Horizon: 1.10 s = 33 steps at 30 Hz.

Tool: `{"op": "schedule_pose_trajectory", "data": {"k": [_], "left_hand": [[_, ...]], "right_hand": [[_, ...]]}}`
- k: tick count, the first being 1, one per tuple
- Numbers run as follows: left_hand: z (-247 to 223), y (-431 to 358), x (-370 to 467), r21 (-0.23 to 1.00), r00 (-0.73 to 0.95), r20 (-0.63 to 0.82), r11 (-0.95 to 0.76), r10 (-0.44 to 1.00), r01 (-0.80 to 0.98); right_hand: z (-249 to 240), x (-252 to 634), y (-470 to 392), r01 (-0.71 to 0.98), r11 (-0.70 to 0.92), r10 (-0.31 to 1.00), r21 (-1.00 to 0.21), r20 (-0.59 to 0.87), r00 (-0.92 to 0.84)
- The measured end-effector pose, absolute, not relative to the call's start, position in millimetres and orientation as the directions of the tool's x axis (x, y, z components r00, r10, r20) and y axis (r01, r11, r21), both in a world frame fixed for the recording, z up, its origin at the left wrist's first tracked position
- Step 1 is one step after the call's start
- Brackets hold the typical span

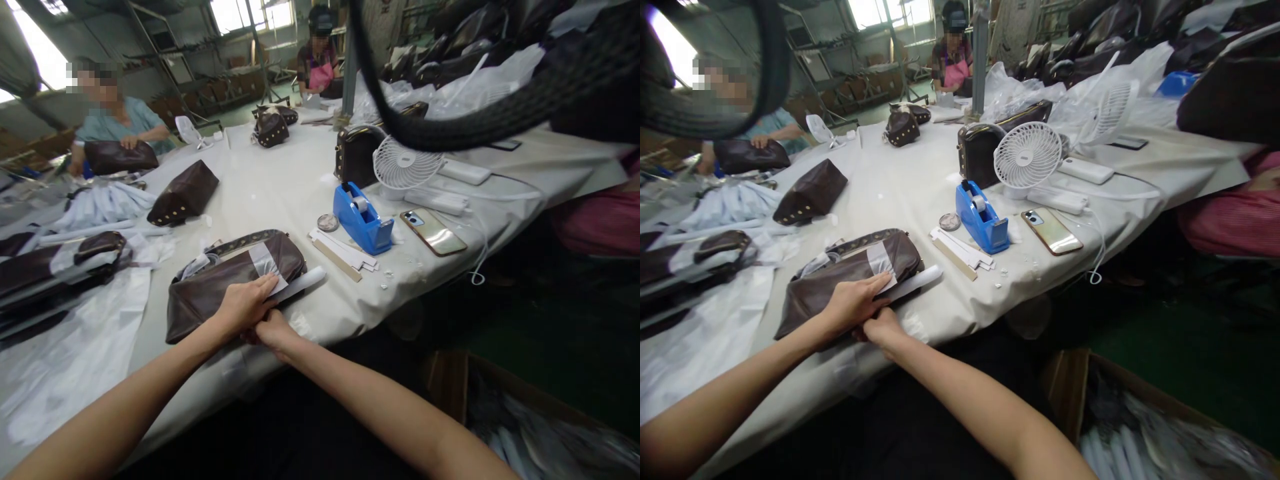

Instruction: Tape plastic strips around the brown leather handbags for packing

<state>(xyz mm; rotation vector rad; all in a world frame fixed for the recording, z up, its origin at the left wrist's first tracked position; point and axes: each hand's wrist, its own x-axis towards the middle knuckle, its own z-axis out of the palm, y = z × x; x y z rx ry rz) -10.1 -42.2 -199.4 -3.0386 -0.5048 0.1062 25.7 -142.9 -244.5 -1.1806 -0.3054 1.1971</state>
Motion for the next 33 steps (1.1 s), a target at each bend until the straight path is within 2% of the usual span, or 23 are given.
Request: {"op": "schedule_pose_trajectory", "data": {"k": [2, 4, 7, 11, 17, 25, 29, 33], "left_hand": [[-203, -42, -12, -0.049, 0.947, -0.045, -0.947, 0.319, 0.317], [-204, -41, -13, -0.036, 0.951, -0.037, -0.951, 0.308, 0.307], [-205, -40, -14, -0.032, 0.956, -0.034, -0.956, 0.292, 0.291], [-207, -40, -14, -0.051, 0.958, -0.045, -0.959, 0.282, 0.280], [-205, -43, -16, -0.092, 0.970, -0.045, -0.968, 0.239, 0.234], [-219, -52, -19, -0.200, 0.977, 0.129, -0.961, 0.169, 0.193], [-237, -61, -18, -0.265, 0.954, 0.242, -0.934, 0.177, 0.240], [-256, -70, -16, -0.265, 0.928, 0.304, -0.916, 0.217, 0.301]], "right_hand": [[-245, 38, -151, -0.640, -0.141, 0.842, -0.755, -0.432, 0.324], [-246, 53, -157, -0.709, -0.140, 0.809, -0.691, -0.493, 0.321], [-250, 75, -158, -0.746, -0.094, 0.735, -0.659, -0.552, 0.395], [-258, 87, -149, -0.758, -0.091, 0.706, -0.646, -0.578, 0.409], [-259, 79, -146, -0.724, -0.131, 0.692, -0.677, -0.585, 0.423], [-253, 77, -147, -0.659, -0.145, 0.752, -0.738, -0.515, 0.411], [-257, 81, -144, -0.536, -0.186, 0.790, -0.823, -0.450, 0.417], [-261, 84, -144, -0.341, -0.224, 0.811, -0.913, -0.369, 0.455]]}}
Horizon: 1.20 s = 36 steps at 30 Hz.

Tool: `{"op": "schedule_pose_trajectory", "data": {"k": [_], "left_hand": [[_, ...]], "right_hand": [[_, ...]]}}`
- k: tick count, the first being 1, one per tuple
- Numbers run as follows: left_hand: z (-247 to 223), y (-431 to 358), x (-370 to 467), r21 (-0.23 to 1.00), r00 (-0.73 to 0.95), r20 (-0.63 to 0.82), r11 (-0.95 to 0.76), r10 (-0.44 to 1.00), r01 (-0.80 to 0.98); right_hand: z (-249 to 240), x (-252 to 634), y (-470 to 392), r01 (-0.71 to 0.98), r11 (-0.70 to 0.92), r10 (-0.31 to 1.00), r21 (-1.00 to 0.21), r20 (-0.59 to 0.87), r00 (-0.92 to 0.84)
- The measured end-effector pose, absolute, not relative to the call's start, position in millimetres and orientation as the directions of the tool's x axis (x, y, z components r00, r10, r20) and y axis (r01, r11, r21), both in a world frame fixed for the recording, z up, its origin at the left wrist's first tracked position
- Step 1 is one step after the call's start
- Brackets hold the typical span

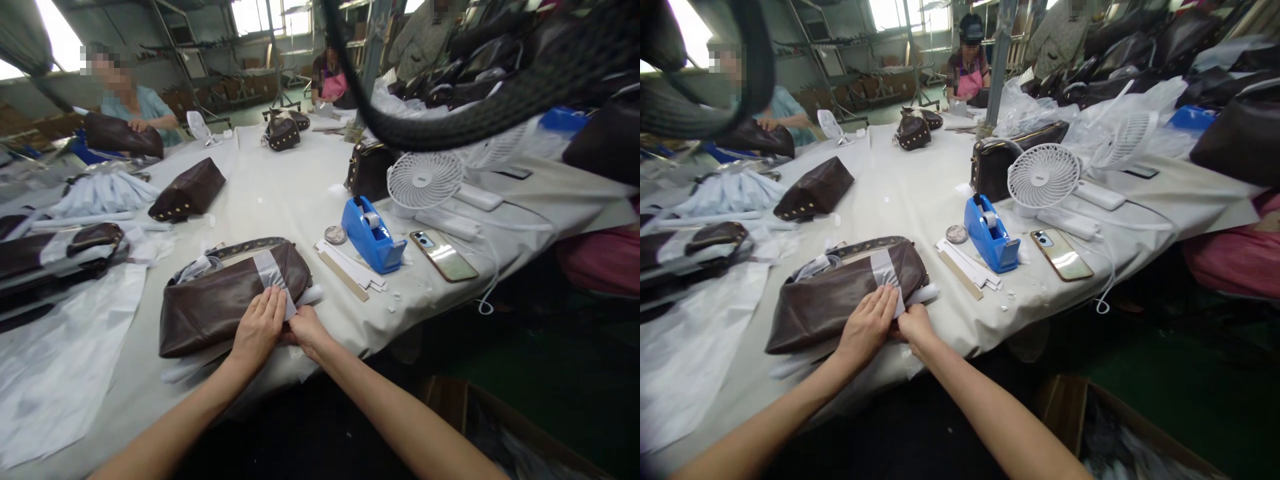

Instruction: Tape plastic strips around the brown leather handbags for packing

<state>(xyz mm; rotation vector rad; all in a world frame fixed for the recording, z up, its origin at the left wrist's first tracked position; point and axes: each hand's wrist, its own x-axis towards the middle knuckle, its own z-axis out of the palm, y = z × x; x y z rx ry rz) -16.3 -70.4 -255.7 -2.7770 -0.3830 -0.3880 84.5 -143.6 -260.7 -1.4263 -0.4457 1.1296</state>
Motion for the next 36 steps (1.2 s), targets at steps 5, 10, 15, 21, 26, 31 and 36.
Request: {"op": "schedule_pose_trajectory", "data": {"k": [5, 10, 15, 21, 26, 31, 36], "left_hand": [[-268, -75, -18, -0.199, 0.899, 0.366, -0.924, 0.240, 0.327], [-270, -74, -19, -0.181, 0.888, 0.395, -0.927, 0.236, 0.327], [-271, -75, -19, -0.151, 0.878, 0.406, -0.929, 0.252, 0.337], [-267, -74, -19, -0.159, 0.872, 0.436, -0.935, 0.222, 0.318], [-269, -73, -20, -0.125, 0.841, 0.507, -0.949, 0.188, 0.288], [-276, -74, -22, -0.051, 0.809, 0.559, -0.966, 0.184, 0.255], [-281, -74, -26, 0.041, 0.774, 0.604, -0.977, 0.192, 0.210]], "right_hand": [[-248, 114, -168, 0.036, -0.250, 0.843, -0.968, -0.199, 0.499], [-227, 153, -183, 0.748, 0.101, 0.910, -0.656, 0.364, 0.197], [-237, 161, -167, 0.874, 0.455, 0.789, -0.170, 0.533, -0.307], [-251, 166, -165, 0.817, 0.544, 0.723, -0.191, 0.601, -0.341], [-251, 170, -166, 0.813, 0.562, 0.706, -0.154, 0.601, -0.375], [-256, 172, -166, 0.800, 0.576, 0.709, -0.165, 0.588, -0.389], [-263, 175, -165, 0.791, 0.599, 0.678, -0.129, 0.607, -0.415]]}}
